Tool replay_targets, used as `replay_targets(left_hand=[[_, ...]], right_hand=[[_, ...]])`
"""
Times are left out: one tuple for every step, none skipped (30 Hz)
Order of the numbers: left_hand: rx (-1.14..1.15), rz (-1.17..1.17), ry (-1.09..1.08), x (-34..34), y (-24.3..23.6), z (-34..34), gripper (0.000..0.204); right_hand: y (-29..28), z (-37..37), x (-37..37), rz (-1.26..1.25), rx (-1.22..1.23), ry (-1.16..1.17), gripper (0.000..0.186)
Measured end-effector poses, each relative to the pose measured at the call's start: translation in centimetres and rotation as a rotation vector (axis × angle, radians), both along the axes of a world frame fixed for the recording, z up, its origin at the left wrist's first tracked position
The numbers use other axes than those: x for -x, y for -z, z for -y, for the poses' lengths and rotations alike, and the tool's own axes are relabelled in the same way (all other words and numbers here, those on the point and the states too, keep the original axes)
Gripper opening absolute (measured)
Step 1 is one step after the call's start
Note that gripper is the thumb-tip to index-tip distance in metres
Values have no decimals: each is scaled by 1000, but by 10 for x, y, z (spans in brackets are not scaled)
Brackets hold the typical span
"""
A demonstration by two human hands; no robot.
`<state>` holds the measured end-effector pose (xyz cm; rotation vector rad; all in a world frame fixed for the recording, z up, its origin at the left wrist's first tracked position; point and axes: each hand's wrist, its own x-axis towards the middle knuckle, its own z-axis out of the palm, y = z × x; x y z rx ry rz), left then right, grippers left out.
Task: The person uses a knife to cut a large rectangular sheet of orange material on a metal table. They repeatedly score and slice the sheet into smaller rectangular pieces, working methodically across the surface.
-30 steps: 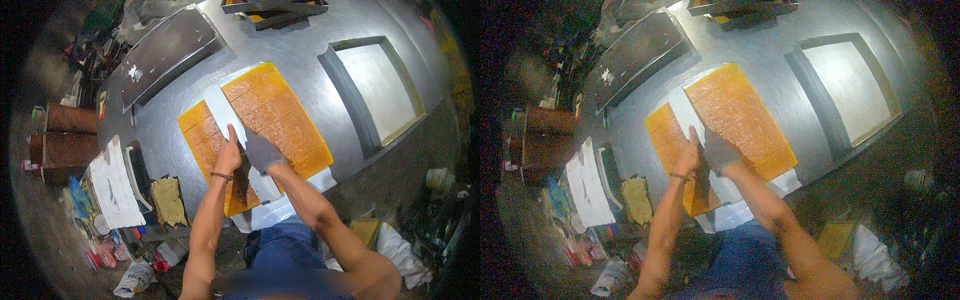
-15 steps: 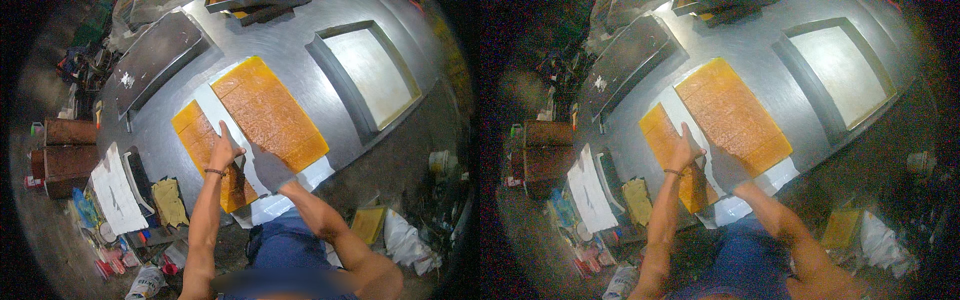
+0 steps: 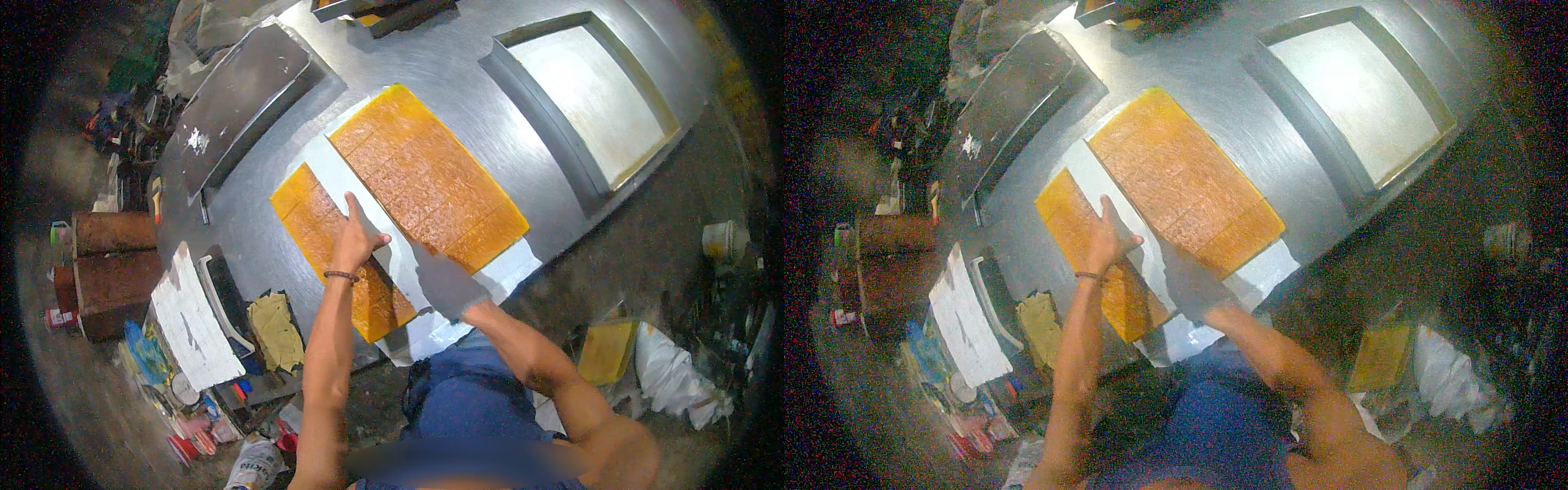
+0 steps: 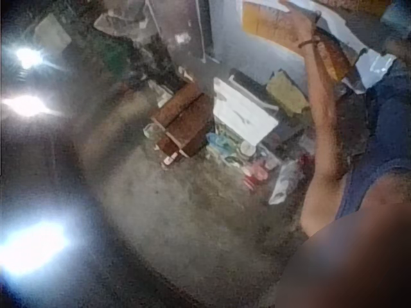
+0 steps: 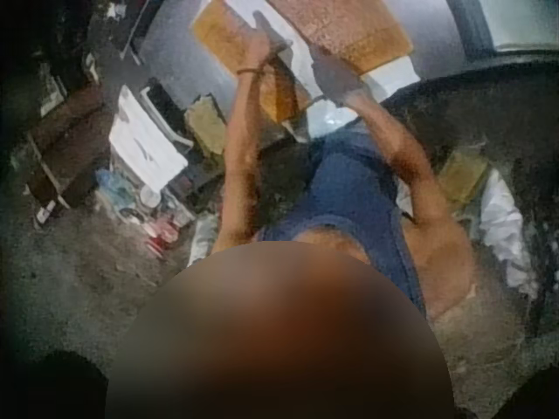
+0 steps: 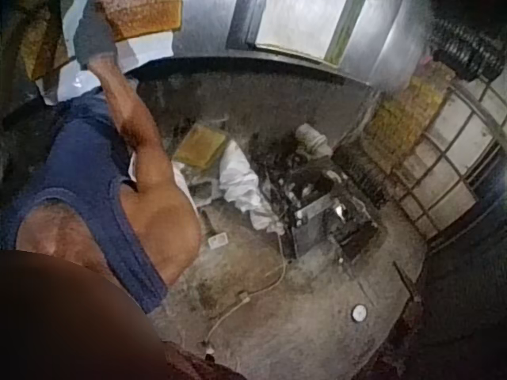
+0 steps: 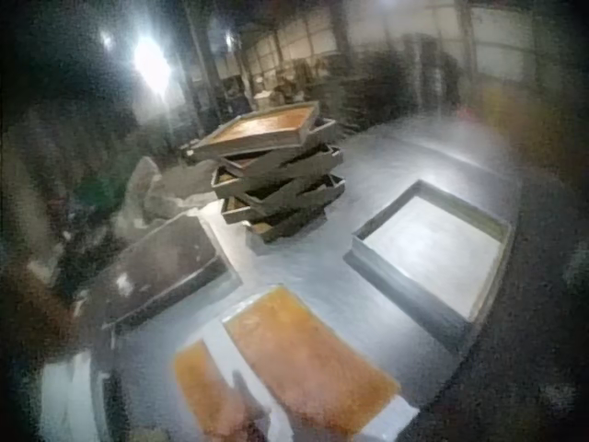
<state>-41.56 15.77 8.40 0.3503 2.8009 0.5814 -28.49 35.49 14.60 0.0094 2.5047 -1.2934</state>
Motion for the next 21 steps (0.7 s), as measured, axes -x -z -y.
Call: replay_targets(left_hand=[[5,23,-3,0,-2,-1,133],[-3,66,-14,0,-5,-1,133],[-22,105,-26,0,-7,0,133],[-52,111,-40,0,-9,0,133],[-41,114,-32,0,-10,0,133],[-43,90,-28,0,-9,0,133],[-46,67,-20,0,-9,0,133],[-64,61,-8,1,-7,0,133],[-81,59,-1,1,-6,1,132],[-98,54,5,1,-5,0,132],[-80,90,-15,2,-4,0,132],[-60,131,-31,3,-4,0,132],[-40,172,-46,3,-4,0,132],[-8,149,-27,3,-5,0,132],[24,124,-9,3,-6,0,132],[59,96,5,3,-7,0,132],[43,68,15,4,-7,0,132],[28,44,20,3,-7,1,131],[10,20,27,3,-6,1,131],[-22,12,36,2,-4,1,130],[-53,6,43,0,-3,2,129]], right_hand=[[1,0,1,77,-45,-23,35],[2,0,1,32,-16,-24,36],[3,0,3,51,-30,-45,37],[5,-1,0,-10,-13,-40,38],[7,-1,-1,40,-31,-63,38],[8,-2,-7,15,-19,-62,38],[9,-5,-15,-92,-10,-35,38],[10,-6,-20,-32,-7,-39,38],[9,-9,-31,-52,-5,-24,39],[10,-8,-29,22,-31,-41,39],[8,-10,-35,-59,8,-9,40],[8,-9,-31,-38,21,-3,41],[6,-9,-31,49,14,-18,42],[5,-9,-27,9,33,-8,43],[2,-8,-23,35,34,-20,44],[0,-9,-26,-23,57,-10,44],[-2,-9,-24,74,34,-31,45],[-4,-11,-33,93,32,-30,46],[-5,-13,-39,31,39,-1,47],[-6,-15,-50,125,18,-11,48],[-6,-18,-64,140,9,3,49]])
